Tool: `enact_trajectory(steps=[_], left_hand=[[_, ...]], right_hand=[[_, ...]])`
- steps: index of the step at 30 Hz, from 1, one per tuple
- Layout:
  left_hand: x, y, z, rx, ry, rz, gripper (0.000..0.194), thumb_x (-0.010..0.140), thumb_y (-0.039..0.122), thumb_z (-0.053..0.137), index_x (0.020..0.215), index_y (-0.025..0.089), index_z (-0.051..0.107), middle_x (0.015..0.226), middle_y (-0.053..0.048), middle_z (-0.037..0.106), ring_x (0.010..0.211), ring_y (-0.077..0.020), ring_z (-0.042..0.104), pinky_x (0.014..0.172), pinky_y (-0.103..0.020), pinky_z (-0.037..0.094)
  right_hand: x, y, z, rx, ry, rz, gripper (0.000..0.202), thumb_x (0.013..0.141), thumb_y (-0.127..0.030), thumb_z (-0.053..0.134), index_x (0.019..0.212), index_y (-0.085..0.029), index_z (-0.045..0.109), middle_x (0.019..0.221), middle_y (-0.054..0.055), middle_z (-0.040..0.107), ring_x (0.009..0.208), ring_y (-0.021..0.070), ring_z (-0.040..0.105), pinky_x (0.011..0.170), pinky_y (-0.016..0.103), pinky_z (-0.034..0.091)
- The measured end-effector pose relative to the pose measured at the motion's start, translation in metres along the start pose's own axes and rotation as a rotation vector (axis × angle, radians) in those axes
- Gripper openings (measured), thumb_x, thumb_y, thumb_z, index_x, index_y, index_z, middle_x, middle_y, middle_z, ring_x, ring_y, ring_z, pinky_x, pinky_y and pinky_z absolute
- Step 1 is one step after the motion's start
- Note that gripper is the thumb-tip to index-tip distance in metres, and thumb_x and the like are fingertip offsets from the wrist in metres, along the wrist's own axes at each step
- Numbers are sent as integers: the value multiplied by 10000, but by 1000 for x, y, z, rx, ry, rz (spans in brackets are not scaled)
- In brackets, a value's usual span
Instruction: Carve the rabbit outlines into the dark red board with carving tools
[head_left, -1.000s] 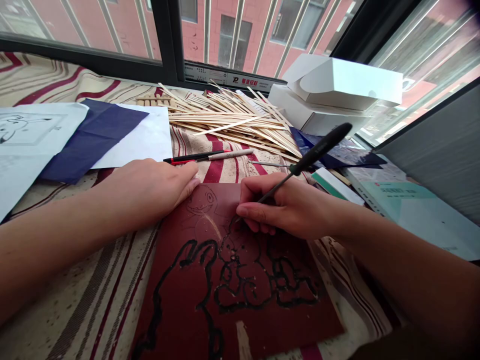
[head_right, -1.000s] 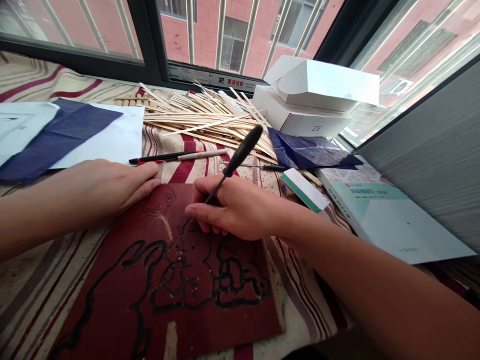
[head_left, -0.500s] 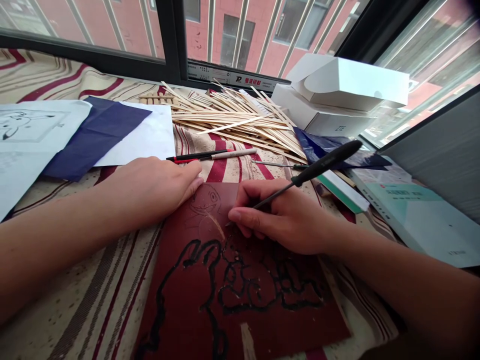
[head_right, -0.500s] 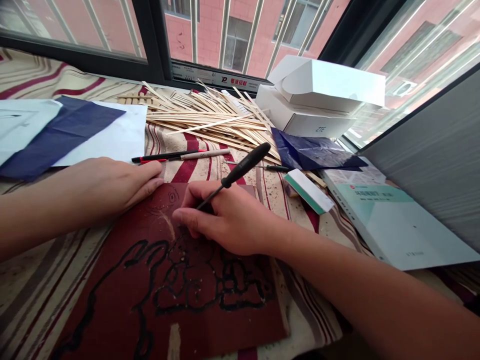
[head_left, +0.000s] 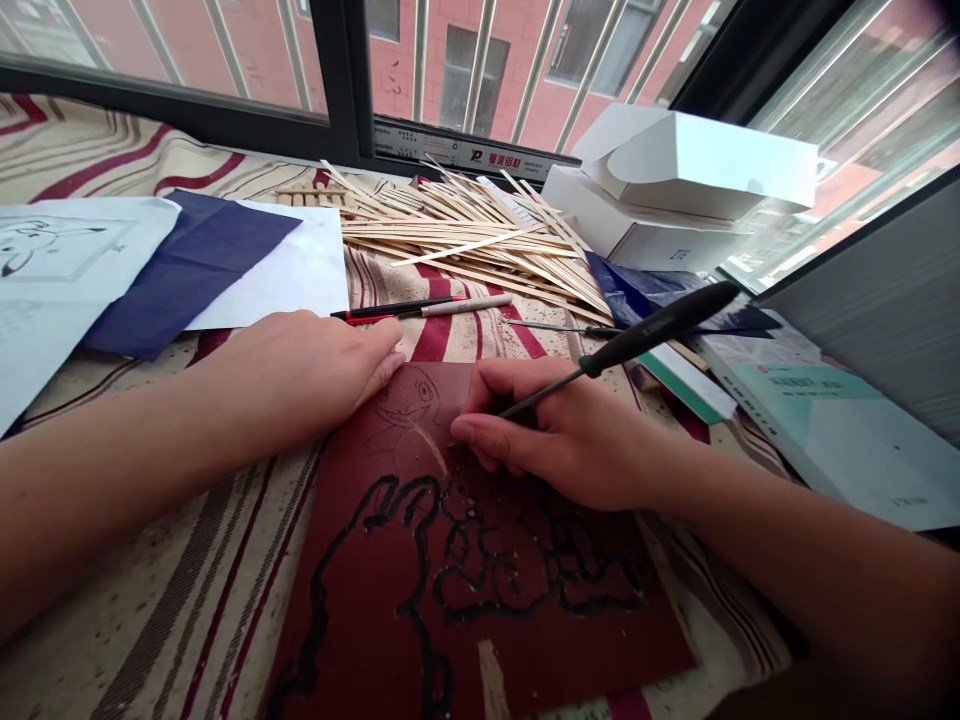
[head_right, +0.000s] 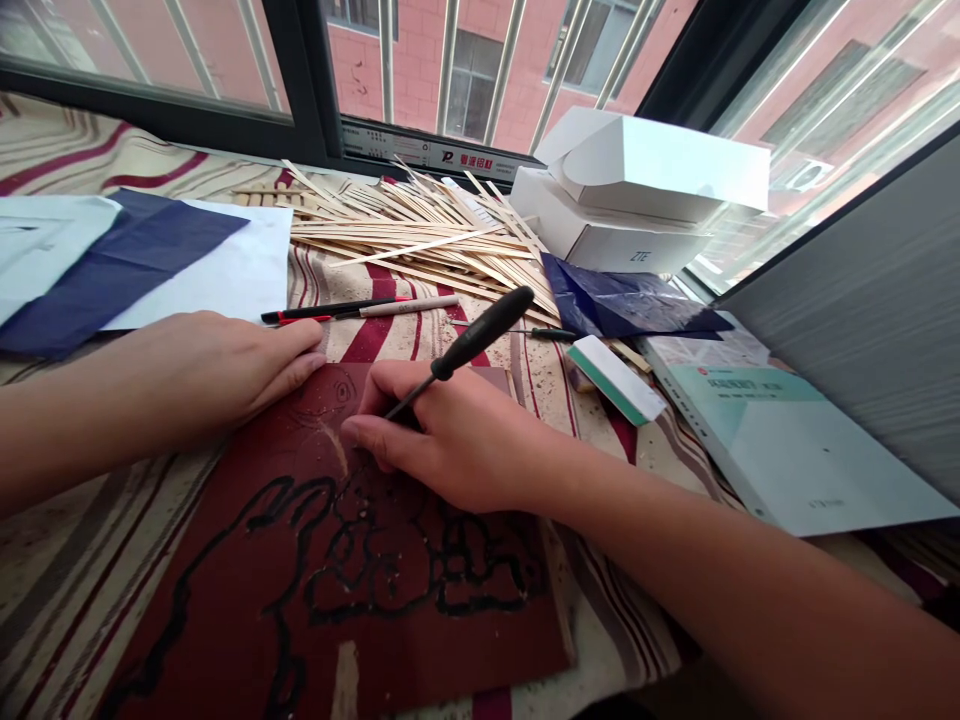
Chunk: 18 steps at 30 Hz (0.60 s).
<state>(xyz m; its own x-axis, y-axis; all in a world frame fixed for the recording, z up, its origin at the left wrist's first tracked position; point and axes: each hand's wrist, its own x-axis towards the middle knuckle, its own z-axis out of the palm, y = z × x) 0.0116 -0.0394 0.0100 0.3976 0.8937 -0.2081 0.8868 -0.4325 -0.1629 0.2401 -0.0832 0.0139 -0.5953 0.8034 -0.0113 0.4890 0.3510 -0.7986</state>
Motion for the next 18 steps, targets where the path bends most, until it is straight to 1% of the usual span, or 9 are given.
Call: enact_trajectory(steps=[4,7,10,13,16,18], left_hand=[[0,0,0,8,3,6,560,932,522,68,1025,247,546,808,-142,696,792,-354,667,659,-401,352],[0,0,0,8,-4,-2,560,934,528,71,1027,246,546,814,-141,702,787,-349,665,654,-396,351],[1,0,0,15,-3,-7,550,937,532,85,1032,250,548,803,-133,703,769,-339,659,642,-387,342],[1,0,1,21,2,-6,532,942,521,96,1040,254,545,798,-126,703,756,-332,654,636,-383,332],[0,0,1,15,0,-10,521,940,521,102,1038,258,541,811,-125,706,764,-332,654,644,-386,337],[0,0,1,4,1,-6,518,937,529,107,1033,261,541,818,-123,708,762,-326,651,649,-385,341]], right_hand=[[0,-2,-3,-54,-30,1,264,990,-307,610,769,-181,538,670,-29,608,596,89,530,591,240,412],[0,-2,-5,-77,-63,32,275,995,-331,590,771,-188,517,652,-30,590,579,91,531,563,238,396],[-1,-2,-5,-56,-69,63,276,993,-339,585,778,-197,486,642,-37,591,545,81,535,523,219,388],[-2,0,-2,69,-52,82,262,984,-307,593,773,-197,484,637,-44,591,508,66,525,477,196,404],[-2,3,1,227,-34,101,245,964,-293,651,787,-187,522,661,-39,615,514,61,532,462,178,427],[-2,4,3,237,-28,109,241,946,-294,695,796,-181,545,658,-38,621,525,62,541,474,175,433]])
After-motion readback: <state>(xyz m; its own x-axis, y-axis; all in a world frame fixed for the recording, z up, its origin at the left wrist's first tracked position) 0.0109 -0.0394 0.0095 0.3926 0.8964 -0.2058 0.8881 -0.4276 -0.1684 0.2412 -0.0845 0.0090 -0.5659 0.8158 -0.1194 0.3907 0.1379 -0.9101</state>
